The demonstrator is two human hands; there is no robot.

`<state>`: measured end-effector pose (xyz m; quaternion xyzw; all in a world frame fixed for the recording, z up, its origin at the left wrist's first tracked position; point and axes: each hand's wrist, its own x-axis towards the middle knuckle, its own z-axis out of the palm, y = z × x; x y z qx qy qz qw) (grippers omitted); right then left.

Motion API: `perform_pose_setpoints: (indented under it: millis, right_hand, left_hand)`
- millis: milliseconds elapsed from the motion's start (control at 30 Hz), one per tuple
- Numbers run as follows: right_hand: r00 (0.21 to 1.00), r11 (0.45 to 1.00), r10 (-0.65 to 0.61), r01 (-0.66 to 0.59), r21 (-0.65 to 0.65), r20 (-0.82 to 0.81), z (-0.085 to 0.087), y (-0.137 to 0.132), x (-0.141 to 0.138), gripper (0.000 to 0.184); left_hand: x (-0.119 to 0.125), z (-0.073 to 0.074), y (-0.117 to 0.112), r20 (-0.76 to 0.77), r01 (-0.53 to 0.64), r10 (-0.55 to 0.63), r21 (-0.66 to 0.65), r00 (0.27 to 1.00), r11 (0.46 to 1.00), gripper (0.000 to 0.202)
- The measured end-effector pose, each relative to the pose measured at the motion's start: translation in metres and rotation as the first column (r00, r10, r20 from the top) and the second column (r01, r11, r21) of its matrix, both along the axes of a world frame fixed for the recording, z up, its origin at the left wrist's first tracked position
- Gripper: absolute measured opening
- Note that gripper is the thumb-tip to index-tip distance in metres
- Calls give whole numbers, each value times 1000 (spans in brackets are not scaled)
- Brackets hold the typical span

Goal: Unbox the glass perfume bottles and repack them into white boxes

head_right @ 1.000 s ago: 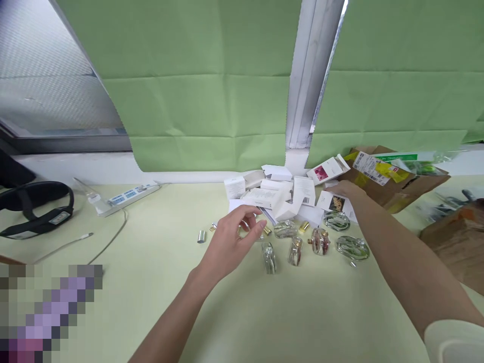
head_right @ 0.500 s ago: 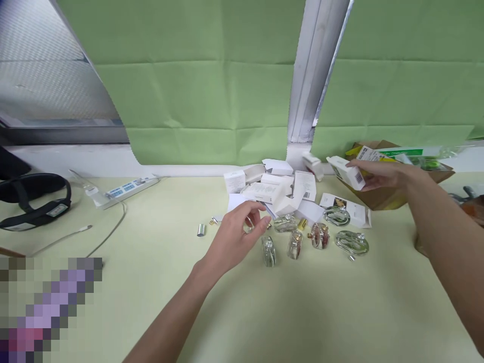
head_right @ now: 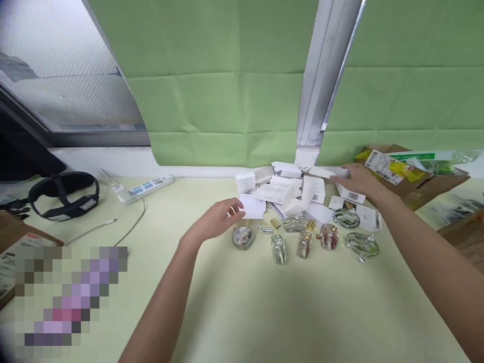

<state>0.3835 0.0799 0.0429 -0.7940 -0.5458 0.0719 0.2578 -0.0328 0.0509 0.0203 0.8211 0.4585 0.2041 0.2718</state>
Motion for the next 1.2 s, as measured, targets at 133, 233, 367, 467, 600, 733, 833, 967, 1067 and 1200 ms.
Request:
perform_pose_setpoints:
  millis: [133, 233, 367, 467, 600, 733, 833, 967, 1067, 1200]
  right_hand:
    - [920, 916, 392, -390, -89, -2, 9, 39, -56, 33]
    - [802, 802, 595, -591, -81, 38, 6, 67, -116, 36]
    - [679, 693, 720, -715, -97, 143, -13, 102, -189, 59]
    - [651, 679, 733, -718, -155, 199, -30, 122, -217, 48]
    - [624, 668, 742, -720, -189, 244, -41, 130, -222, 32]
    - [604, 645, 757, -753, -130, 250, -28, 113, -210, 31]
    - [596, 623, 764, -781, -43, 246, 1, 91, -199, 30]
    - [569, 548, 800, -822, 155, 190, 51, 45, -182, 33]
    - [563, 519, 823, -801, 298, 77, 75, -1, -168, 34]
    - [521, 520, 848, -785, 336, -97, 63, -70, -161, 34]
  left_hand:
    - [-24, -18, 23, 23, -91, 92, -47, 995, 995, 26]
    - [-35, -32, 37, 97, -211, 212, -14, 973, 977, 27]
    - [-39, -37, 43, 238, -244, 232, 22, 943, 970, 21]
    - [-36, -33, 41, 299, -234, 215, 27, 930, 972, 20]
    - [-33, -34, 41, 346, -226, 194, 53, 918, 973, 20]
    - [-31, -40, 43, 354, -262, 205, 120, 912, 958, 27]
    - [-29, -33, 39, 408, -284, 195, 170, 892, 944, 44]
    - [-23, -6, 21, 433, -168, 82, 164, 898, 972, 69]
    - [-16, 14, -2, 454, -71, 8, 122, 891, 990, 73]
    - [-5, 12, -50, 628, 212, -127, -63, 768, 975, 87]
